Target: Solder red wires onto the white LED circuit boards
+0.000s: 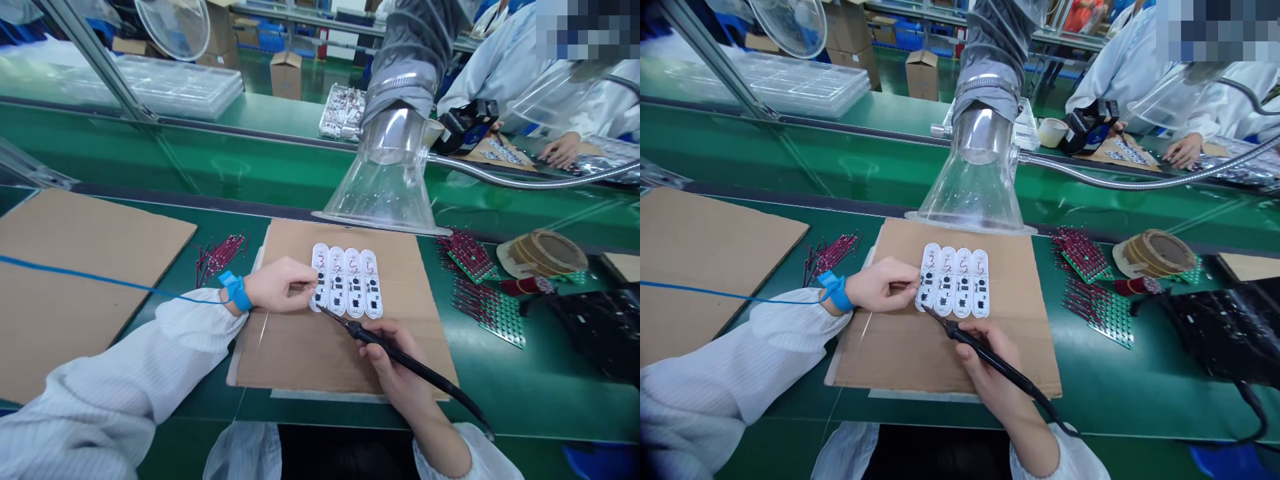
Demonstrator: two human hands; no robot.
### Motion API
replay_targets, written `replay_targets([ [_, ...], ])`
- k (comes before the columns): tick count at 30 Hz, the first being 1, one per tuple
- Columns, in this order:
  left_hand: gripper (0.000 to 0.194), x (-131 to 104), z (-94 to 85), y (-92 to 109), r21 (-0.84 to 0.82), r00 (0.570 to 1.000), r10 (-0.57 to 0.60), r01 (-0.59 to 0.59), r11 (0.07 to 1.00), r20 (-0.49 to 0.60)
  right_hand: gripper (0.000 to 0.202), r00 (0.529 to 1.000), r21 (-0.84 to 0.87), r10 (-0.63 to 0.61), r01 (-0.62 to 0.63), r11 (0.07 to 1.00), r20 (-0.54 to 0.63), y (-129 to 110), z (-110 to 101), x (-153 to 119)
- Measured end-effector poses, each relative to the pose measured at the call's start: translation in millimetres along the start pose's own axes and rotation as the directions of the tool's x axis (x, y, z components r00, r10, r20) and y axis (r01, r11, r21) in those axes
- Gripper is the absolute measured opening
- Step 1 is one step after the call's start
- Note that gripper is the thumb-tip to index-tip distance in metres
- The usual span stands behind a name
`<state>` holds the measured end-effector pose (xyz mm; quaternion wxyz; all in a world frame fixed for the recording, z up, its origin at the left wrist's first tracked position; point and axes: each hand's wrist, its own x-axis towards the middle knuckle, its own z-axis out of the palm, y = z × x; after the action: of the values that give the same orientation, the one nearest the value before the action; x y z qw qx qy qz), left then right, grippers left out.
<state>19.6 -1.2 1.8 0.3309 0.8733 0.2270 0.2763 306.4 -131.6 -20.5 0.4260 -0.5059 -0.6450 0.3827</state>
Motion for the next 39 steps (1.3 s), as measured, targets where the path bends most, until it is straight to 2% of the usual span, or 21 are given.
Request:
replay_targets([
  [4, 0.022, -2, -2.9, 1, -0.012, 0.997, -0.054, 0.054, 0.998, -0.052, 0.028, 0.989, 0.132, -0.019, 0.039, 0.99, -0.15, -5, 0, 0],
  [7, 0.023, -4, -2.6, 3, 0.02, 0.992, -0.082, 0.085, 0.996, -0.097, 0.028, 0.962, 0.103, -0.013, 0.042, 0.994, -0.272, -8, -20, 7],
  [9, 0.027, -5, -0.9, 2, 0.079, 0.984, -0.12, 0.131, 0.988, -0.132, 0.031, 0.926, 0.007, -0.009, 0.012, 1.0, -0.377, -6, -51, 17],
  [10, 0.028, -5, 0.1, 1, 0.112, 0.977, -0.148, 0.166, 0.98, -0.155, 0.033, 0.89, -0.049, -0.015, -0.009, 0.999, -0.455, -4, -70, 23],
  [11, 0.029, -5, 1.2, 0, 0.136, 0.97, -0.169, 0.194, 0.972, -0.172, 0.035, 0.836, -0.099, -0.034, -0.024, 0.995, -0.547, 0, -92, 30],
  [13, 0.032, -5, 3.2, -2, 0.159, 0.957, -0.207, 0.24, 0.958, -0.203, 0.042, 0.688, -0.188, -0.123, -0.02, 0.982, -0.715, 10, -139, 43],
  [15, 0.034, -5, 4.8, -4, 0.167, 0.946, -0.231, 0.272, 0.948, -0.229, 0.052, 0.556, -0.261, -0.193, -0.046, 0.964, -0.808, 24, -183, 54],
  [16, 0.034, -6, 5.4, -5, 0.168, 0.94, -0.243, 0.286, 0.943, -0.239, 0.057, 0.527, -0.289, -0.202, -0.087, 0.954, -0.825, 32, -202, 58],
  [17, 0.035, -7, 5.9, -5, 0.168, 0.935, -0.254, 0.299, 0.939, -0.246, 0.059, 0.526, -0.304, -0.189, -0.141, 0.942, -0.83, 39, -219, 60],
  [19, 0.034, -10, 6.4, -9, 0.167, 0.927, -0.279, 0.326, 0.93, -0.252, 0.06, 0.561, -0.291, -0.129, -0.21, 0.934, -0.818, 51, -244, 61],
  [21, 0.033, -13, 6.5, -13, 0.171, 0.919, -0.292, 0.343, 0.924, -0.265, 0.061, 0.55, -0.278, -0.126, -0.203, 0.939, -0.826, 57, -263, 56],
  [23, 0.032, -16, 6.9, -18, 0.172, 0.917, -0.289, 0.342, 0.924, -0.274, 0.062, 0.462, -0.272, -0.171, -0.161, 0.949, -0.87, 54, -281, 44],
  [28, 0.033, -25, 9.7, -38, 0.167, 0.908, -0.306, 0.362, 0.917, -0.287, 0.048, 0.1, -0.261, -0.249, -0.135, 0.956, -0.963, 33, -337, -2],
  [30, 0.035, -29, 10.7, -50, 0.177, 0.903, -0.33, 0.385, 0.906, -0.275, 0.038, 0.011, -0.244, -0.246, -0.162, 0.956, -0.969, 26, -359, -19],
  [31, 0.035, -31, 11.0, -56, 0.181, 0.904, -0.341, 0.392, 0.902, -0.258, 0.034, -0.01, -0.234, -0.239, -0.18, 0.956, -0.971, 24, -369, -25],
  [32, 0.035, -32, 11.2, -61, 0.185, 0.905, -0.35, 0.397, 0.899, -0.243, 0.032, -0.009, -0.222, -0.229, -0.199, 0.954, -0.973, 23, -376, -29],
  [34, 0.035, -32, 10.9, -67, 0.2, 0.907, -0.358, 0.402, 0.894, -0.223, 0.028, 0.042, -0.203, -0.199, -0.242, 0.949, -0.979, 23, -387, -31],
  [36, 0.036, -28, 10.1, -64, 0.218, 0.908, -0.356, 0.402, 0.89, -0.222, 0.022, 0.138, -0.192, -0.158, -0.288, 0.938, -0.978, 25, -392, -25],
  [38, 0.038, -21, 9.1, -52, 0.238, 0.906, -0.353, 0.405, 0.883, -0.232, 0.017, 0.228, -0.194, -0.12, -0.336, 0.922, -0.966, 27, -392, -15],
  [39, 0.04, -17, 8.7, -43, 0.25, 0.903, -0.356, 0.412, 0.876, -0.241, 0.018, 0.257, -0.199, -0.109, -0.357, 0.913, -0.96, 28, -391, -10],
])
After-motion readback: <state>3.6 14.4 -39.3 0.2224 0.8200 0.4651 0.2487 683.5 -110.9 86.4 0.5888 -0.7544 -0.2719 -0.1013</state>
